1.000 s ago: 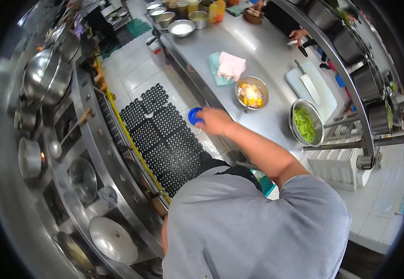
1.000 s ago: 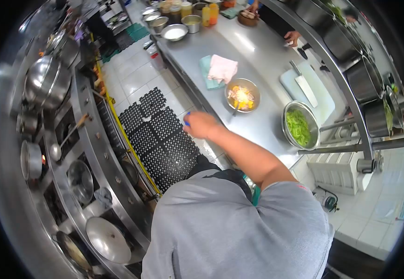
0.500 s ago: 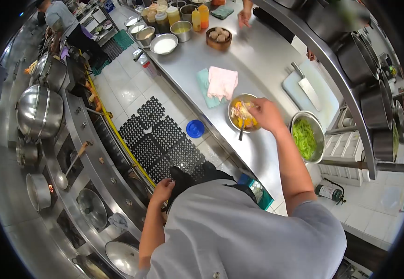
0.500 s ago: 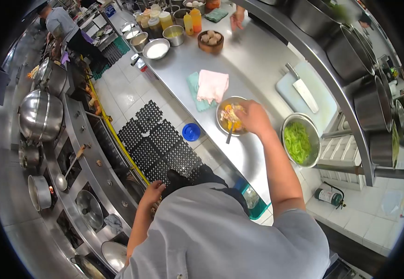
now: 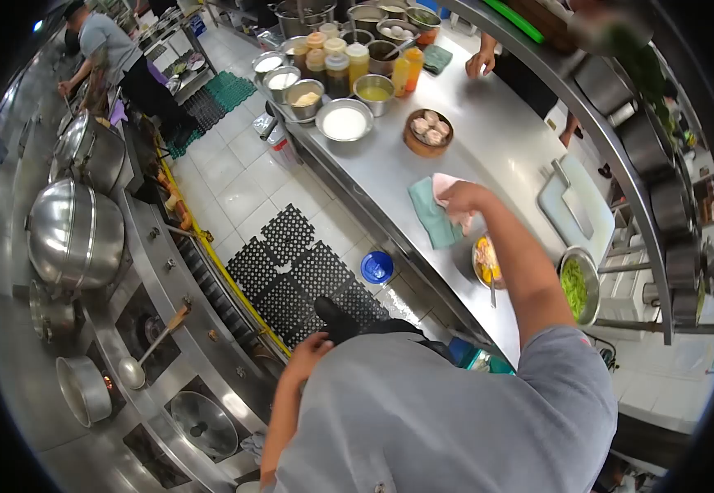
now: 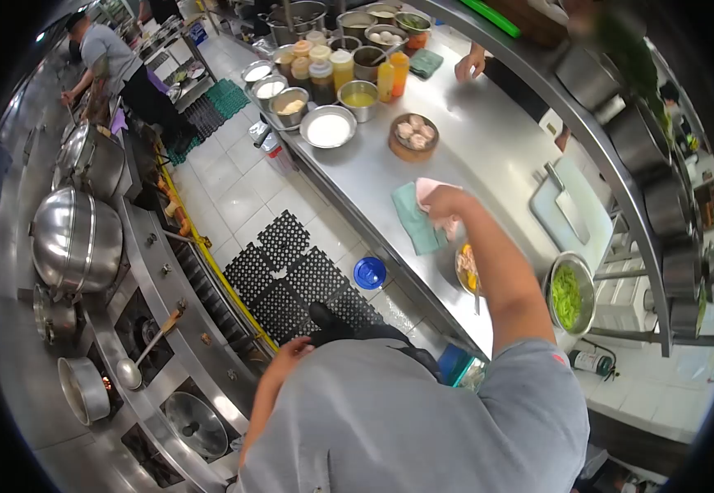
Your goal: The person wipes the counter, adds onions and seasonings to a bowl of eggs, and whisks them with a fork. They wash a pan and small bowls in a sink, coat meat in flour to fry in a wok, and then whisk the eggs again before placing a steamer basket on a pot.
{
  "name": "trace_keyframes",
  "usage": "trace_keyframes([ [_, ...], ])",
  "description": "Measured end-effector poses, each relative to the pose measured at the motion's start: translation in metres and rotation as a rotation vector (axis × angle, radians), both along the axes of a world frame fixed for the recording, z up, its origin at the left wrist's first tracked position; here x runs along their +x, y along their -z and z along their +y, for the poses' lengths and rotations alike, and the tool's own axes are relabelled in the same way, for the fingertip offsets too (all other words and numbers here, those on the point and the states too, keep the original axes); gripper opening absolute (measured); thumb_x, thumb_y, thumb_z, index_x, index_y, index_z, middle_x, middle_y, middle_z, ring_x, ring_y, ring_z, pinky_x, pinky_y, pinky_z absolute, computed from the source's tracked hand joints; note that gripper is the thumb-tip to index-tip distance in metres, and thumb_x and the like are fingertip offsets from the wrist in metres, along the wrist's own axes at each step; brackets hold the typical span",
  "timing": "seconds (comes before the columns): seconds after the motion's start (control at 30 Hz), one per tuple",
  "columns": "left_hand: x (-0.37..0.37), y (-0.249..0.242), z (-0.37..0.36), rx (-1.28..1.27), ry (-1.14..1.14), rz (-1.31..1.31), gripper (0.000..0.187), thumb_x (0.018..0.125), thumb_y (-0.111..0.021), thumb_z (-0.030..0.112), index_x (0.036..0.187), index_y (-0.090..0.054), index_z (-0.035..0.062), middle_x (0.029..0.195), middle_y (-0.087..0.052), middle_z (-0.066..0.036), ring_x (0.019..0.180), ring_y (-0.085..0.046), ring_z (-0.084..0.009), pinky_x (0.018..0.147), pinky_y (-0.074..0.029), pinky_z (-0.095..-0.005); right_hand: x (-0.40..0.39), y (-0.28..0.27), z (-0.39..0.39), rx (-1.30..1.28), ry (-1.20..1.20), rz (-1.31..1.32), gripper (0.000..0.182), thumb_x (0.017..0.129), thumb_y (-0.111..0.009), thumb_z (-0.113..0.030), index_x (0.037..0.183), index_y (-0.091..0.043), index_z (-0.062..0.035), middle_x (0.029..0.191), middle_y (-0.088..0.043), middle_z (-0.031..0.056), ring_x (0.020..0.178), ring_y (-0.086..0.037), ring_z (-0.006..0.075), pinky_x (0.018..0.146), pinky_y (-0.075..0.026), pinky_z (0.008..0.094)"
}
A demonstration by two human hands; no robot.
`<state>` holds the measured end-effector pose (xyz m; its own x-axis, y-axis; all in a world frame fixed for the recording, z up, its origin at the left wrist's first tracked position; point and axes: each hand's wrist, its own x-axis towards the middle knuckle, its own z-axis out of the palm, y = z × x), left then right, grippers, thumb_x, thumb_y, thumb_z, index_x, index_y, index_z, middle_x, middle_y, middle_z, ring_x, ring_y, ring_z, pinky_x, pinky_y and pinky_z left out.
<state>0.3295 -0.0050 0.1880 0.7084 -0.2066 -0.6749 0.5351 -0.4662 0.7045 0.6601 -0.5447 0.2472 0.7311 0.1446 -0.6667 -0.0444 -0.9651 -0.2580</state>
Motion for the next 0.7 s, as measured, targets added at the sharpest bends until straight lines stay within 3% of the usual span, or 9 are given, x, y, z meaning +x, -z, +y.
trace_keyframes([
  [0.03,0.009,-0.010,0.025,-0.037,-0.093,-0.005,0.053,0.105,-0.071,0.033,0.143,-0.063,-0.0020,0.125,-0.075,-0.016,0.114,-0.070,-0.0245,0.101,-0.055,-0.0365,0.008,-0.051,0.012,0.111,0.318,0.228,0.054,0.082,-0.083,-0.033,0.132,-0.075,-0.0152,0.127,-0.075,0.0135,0.104,-0.076,0.0331,0.079,-0.064,0.0492],
  [0.1,0.042,-0.073,0.069,-0.030,-0.183,-0.025,0.052,0.106,-0.071,0.033,0.144,-0.064,-0.0011,0.124,-0.074,-0.010,0.107,-0.068,-0.0194,0.097,-0.055,-0.0339,0.040,-0.033,-0.007,0.142,0.744,0.095,0.048,0.090,-0.077,-0.034,0.130,-0.074,-0.0092,0.122,-0.074,0.0124,0.087,-0.077,0.0278,0.063,-0.062,0.0441],
  [0.17,0.076,-0.119,0.126,0.028,-0.143,-0.132,0.051,0.106,-0.071,0.031,0.145,-0.063,0.0001,0.128,-0.074,-0.010,0.107,-0.068,-0.0177,0.097,-0.055,-0.0336,0.059,-0.026,-0.014,0.111,0.668,-0.219,0.050,0.094,-0.073,-0.035,0.125,-0.071,0.0032,0.105,-0.076,0.0176,0.074,-0.077,0.0297,0.058,-0.060,0.0416],
  [0.33,0.191,-0.242,0.264,0.238,-0.316,-0.537,0.044,0.107,-0.067,0.021,0.143,-0.062,-0.0038,0.125,-0.073,-0.011,0.117,-0.066,-0.0182,0.105,-0.052,-0.0341,0.103,0.026,-0.036,0.384,1.018,-0.364,0.047,0.098,-0.075,-0.036,0.132,-0.069,-0.0035,0.103,-0.070,0.0101,0.072,-0.072,0.0244,0.063,-0.061,0.0378],
  [0.43,0.255,-0.328,0.329,0.289,-0.465,-0.709,0.044,0.108,-0.069,0.026,0.140,-0.065,-0.0034,0.123,-0.073,-0.007,0.114,-0.065,-0.0132,0.098,-0.053,-0.0304,0.128,0.083,-0.085,-0.546,-0.203,-0.641,0.031,0.100,-0.076,-0.036,0.115,-0.074,-0.0089,0.109,-0.075,0.0078,0.087,-0.073,0.0227,0.066,-0.060,0.0463],
  [0.5,0.289,-0.375,0.375,0.415,-0.519,-0.778,0.043,0.108,-0.069,0.030,0.136,-0.068,-0.0024,0.113,-0.073,-0.005,0.100,-0.069,-0.0129,0.085,-0.054,-0.0292,0.135,0.072,-0.079,-0.360,-0.046,-0.579,0.039,0.098,-0.078,-0.043,0.099,-0.069,-0.0045,0.092,-0.072,0.0098,0.080,-0.071,0.0241,0.065,-0.060,0.0460],
  [0.57,0.319,-0.402,0.421,0.495,-0.662,-0.867,0.044,0.105,-0.071,0.034,0.132,-0.070,-0.0017,0.100,-0.073,-0.005,0.088,-0.071,-0.0150,0.079,-0.056,-0.0303,0.145,0.085,-0.091,0.108,0.672,-0.554,0.061,0.096,-0.078,-0.057,0.073,-0.060,-0.0027,0.073,-0.064,0.0084,0.065,-0.063,0.0205,0.055,-0.055,0.0430],
  [0.63,0.349,-0.418,0.482,0.718,-0.692,-0.872,0.044,0.101,-0.073,0.035,0.126,-0.074,-0.0019,0.097,-0.075,-0.009,0.081,-0.074,-0.0166,0.074,-0.057,-0.0326,0.141,0.109,-0.114,0.321,0.920,-0.640,0.082,0.093,-0.074,-0.071,0.054,-0.052,-0.0024,0.054,-0.056,0.0061,0.049,-0.056,0.0191,0.045,-0.046,0.0434],
  [0.7,0.372,-0.419,0.562,1.104,-0.699,-0.858,0.050,0.095,-0.076,0.041,0.127,-0.076,0.0028,0.109,-0.080,-0.019,0.099,-0.078,-0.0305,0.089,-0.059,-0.0406,0.133,0.075,-0.093,-0.205,0.824,-0.765,0.085,0.095,-0.072,-0.070,0.054,-0.053,0.0022,0.053,-0.058,0.0112,0.047,-0.061,0.0248,0.047,-0.050,0.0458],
])
